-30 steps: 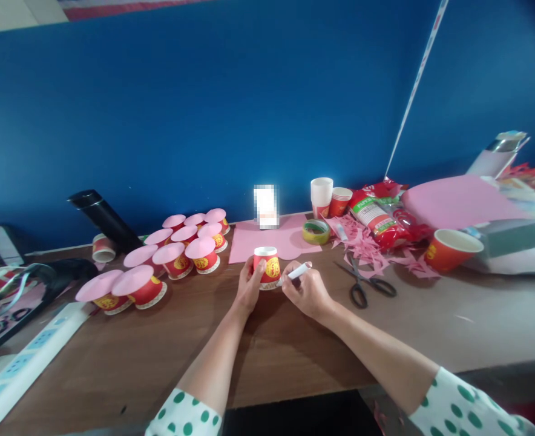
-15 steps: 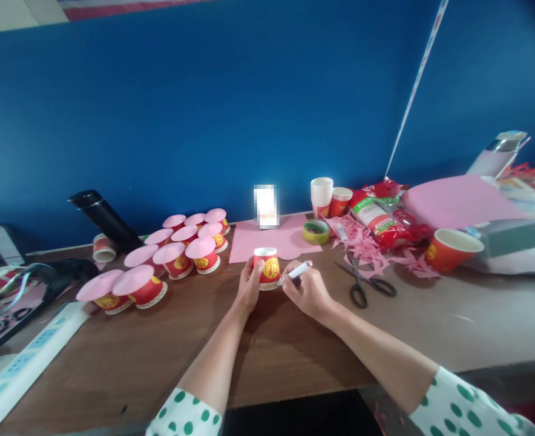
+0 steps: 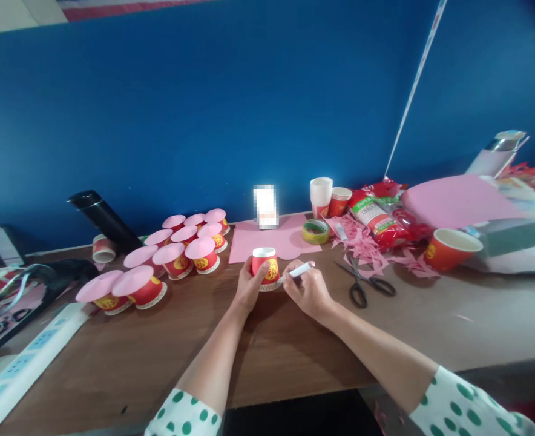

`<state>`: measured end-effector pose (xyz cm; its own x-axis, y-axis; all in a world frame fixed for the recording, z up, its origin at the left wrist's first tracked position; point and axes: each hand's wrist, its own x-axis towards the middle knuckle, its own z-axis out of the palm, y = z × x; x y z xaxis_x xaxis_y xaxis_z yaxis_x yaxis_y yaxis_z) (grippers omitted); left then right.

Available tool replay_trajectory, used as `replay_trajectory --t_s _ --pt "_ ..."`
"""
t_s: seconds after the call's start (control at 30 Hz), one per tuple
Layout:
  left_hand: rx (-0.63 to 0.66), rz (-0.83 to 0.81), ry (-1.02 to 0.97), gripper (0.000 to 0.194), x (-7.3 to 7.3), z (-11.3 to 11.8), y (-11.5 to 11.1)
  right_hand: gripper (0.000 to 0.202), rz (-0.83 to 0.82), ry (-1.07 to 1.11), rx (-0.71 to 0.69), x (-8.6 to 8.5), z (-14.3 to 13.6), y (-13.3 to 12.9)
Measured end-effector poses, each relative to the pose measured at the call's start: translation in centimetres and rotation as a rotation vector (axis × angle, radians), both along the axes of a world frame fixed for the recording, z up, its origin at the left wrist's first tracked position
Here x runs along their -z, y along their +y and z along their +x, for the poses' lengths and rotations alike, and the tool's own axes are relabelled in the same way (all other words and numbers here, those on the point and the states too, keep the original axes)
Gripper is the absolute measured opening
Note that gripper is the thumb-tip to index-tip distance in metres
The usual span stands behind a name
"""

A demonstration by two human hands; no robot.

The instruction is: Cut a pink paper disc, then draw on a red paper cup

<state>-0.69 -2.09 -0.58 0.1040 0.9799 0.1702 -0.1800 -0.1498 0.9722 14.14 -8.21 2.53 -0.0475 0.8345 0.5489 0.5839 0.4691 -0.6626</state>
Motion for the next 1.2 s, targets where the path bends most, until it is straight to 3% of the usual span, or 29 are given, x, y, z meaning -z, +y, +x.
replay_trajectory --t_s 0.37,1.2 --pt "0.040 0.011 -0.099 0.033 -0.26 0.14 -0.32 0.012 -0.027 -0.048 -0.001 0.12 -0.05 0.19" --pt "0.035 -0.021 -0.075 0.036 -0.51 0.25 -0.62 0.012 -0.034 -0.040 -0.007 0.35 -0.11 0.25"
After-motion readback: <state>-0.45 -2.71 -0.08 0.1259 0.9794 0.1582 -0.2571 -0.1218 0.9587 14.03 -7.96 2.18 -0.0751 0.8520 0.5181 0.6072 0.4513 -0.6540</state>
